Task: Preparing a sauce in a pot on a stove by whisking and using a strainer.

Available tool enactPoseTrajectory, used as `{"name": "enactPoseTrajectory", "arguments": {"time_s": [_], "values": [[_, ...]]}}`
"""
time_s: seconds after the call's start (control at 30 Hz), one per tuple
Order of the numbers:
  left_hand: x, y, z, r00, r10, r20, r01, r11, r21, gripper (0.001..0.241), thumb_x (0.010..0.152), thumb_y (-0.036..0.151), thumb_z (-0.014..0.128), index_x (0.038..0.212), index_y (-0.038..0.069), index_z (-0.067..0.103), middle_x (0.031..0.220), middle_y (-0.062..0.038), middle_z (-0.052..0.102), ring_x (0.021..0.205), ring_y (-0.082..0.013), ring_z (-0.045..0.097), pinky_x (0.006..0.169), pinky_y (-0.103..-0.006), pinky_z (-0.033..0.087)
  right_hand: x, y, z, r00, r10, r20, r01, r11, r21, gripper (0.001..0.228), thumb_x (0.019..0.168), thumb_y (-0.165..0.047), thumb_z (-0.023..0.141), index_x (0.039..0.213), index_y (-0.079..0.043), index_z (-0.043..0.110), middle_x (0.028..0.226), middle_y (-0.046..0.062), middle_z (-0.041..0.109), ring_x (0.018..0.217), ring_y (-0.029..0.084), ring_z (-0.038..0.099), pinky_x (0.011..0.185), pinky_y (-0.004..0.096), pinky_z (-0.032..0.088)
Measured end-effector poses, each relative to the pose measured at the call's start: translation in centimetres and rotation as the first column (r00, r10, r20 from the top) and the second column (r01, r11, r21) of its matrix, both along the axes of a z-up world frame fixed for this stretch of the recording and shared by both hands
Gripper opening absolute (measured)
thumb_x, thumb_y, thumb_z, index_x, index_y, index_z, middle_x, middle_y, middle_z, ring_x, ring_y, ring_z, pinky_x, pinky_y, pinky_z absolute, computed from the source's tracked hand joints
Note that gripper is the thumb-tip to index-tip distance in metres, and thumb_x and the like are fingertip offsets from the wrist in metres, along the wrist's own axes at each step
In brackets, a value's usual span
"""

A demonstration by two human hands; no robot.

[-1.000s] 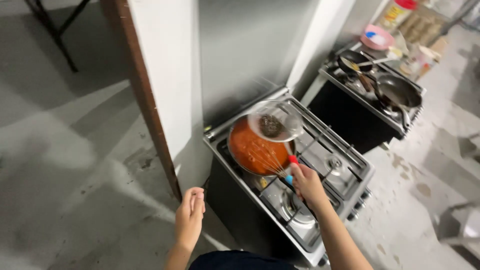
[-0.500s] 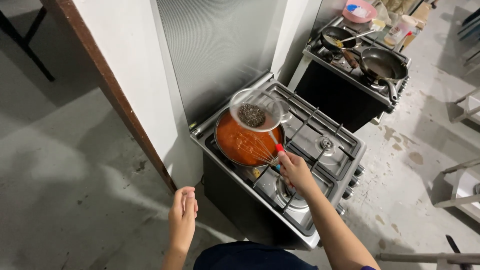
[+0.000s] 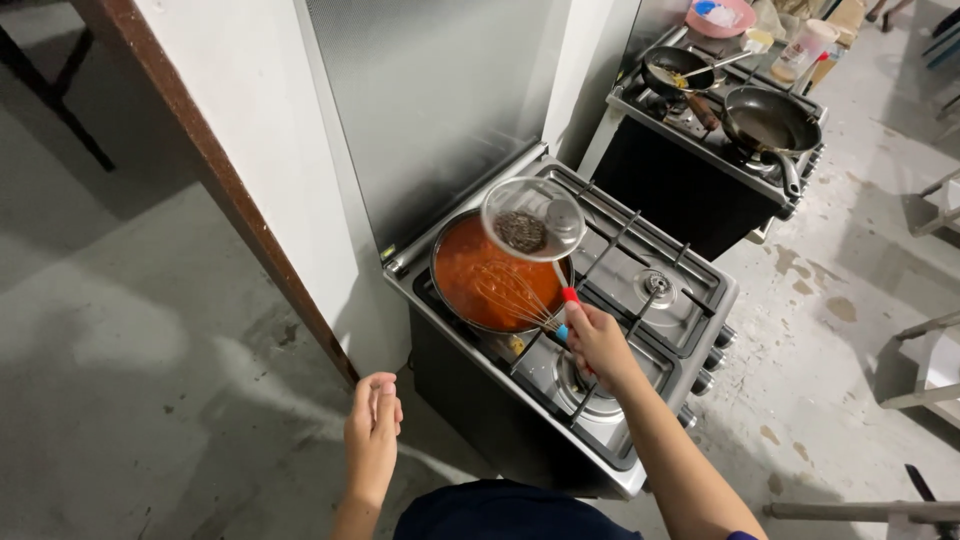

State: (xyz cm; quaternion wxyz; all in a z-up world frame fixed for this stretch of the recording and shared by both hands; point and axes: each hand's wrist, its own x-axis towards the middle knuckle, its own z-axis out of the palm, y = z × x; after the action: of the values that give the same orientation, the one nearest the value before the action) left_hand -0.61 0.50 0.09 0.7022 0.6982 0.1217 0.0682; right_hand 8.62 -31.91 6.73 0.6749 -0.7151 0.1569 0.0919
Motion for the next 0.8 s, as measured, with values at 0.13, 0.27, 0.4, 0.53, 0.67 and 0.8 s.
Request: {"name": "enactPoseTrajectory", "arguments": {"time_s": [0.13,0.27,0.4,0.53,0.67,0.8], "values": [[-0.2,0.1,1.1,0.999,-0.003,-0.053,0.005,1.000,0.027,0.028,0.103,0.030,0.052,0.113,0.006,0.064,0.069,0.000,0.054,0.061,-0.0085,0.048,0.053,-0.0257,0.041,-0.2,0.0,-0.4,0.992,0.125,-0.006,-0.126,0.992,-0.031,0.037,0.105,-0.039,0.052,0.087,-0.006,0.054,0.056,-0.004,0.044,0.035,0.005,0.036,0.031,0.023,0.027],[-0.3,-0.1,1.3,0.997,-0.010,-0.071,0.010,1.000,0.002,0.029,0.104,0.030,0.051,0.113,0.006,0.065,0.070,0.000,0.055,0.063,-0.0084,0.049,0.055,-0.0257,0.042,-0.5,0.7,1.0,0.998,0.042,-0.040,-0.045,0.998,-0.054,0.036,0.103,-0.041,0.051,0.088,-0.008,0.056,0.054,-0.004,0.042,0.034,0.006,0.034,0.031,0.024,0.027],[-0.1,-0.2,0.7,0.999,-0.010,-0.034,0.010,1.000,0.006,0.028,0.104,0.029,0.052,0.112,0.005,0.065,0.070,-0.001,0.055,0.062,-0.0092,0.049,0.056,-0.0256,0.042,-0.4,0.1,-0.1,0.996,0.083,-0.039,-0.084,0.996,-0.024,0.038,0.104,-0.038,0.053,0.085,-0.005,0.055,0.057,-0.004,0.042,0.035,0.006,0.032,0.031,0.024,0.025],[0.3,-0.6,0.9,0.998,-0.036,-0.059,0.037,0.999,0.012,0.028,0.104,0.030,0.051,0.112,0.006,0.065,0.070,-0.001,0.054,0.063,-0.0087,0.049,0.054,-0.0259,0.042,-0.3,-0.1,-0.5,0.998,0.032,-0.046,-0.033,0.999,-0.028,0.039,0.105,-0.040,0.051,0.086,-0.007,0.053,0.058,-0.005,0.043,0.037,0.005,0.035,0.033,0.024,0.030],[0.1,-1.3,0.7,0.999,-0.031,-0.033,0.032,0.999,0.020,0.027,0.104,0.029,0.052,0.113,0.006,0.064,0.071,0.000,0.055,0.063,-0.0083,0.049,0.054,-0.0252,0.042,-1.1,-0.1,-0.1,0.995,0.082,-0.049,-0.079,0.996,0.051,0.032,0.102,-0.038,0.053,0.088,-0.010,0.057,0.055,-0.005,0.041,0.034,0.006,0.033,0.031,0.024,0.026],[-0.1,-1.7,0.7,1.000,-0.020,-0.017,0.020,1.000,0.023,0.027,0.104,0.028,0.053,0.112,0.005,0.064,0.070,0.000,0.055,0.062,-0.0078,0.049,0.055,-0.0243,0.042,-1.0,-0.8,-1.3,0.989,0.140,-0.043,-0.138,0.990,0.040,0.040,0.105,-0.039,0.055,0.085,-0.004,0.056,0.056,-0.005,0.041,0.035,0.006,0.034,0.032,0.024,0.027]]}}
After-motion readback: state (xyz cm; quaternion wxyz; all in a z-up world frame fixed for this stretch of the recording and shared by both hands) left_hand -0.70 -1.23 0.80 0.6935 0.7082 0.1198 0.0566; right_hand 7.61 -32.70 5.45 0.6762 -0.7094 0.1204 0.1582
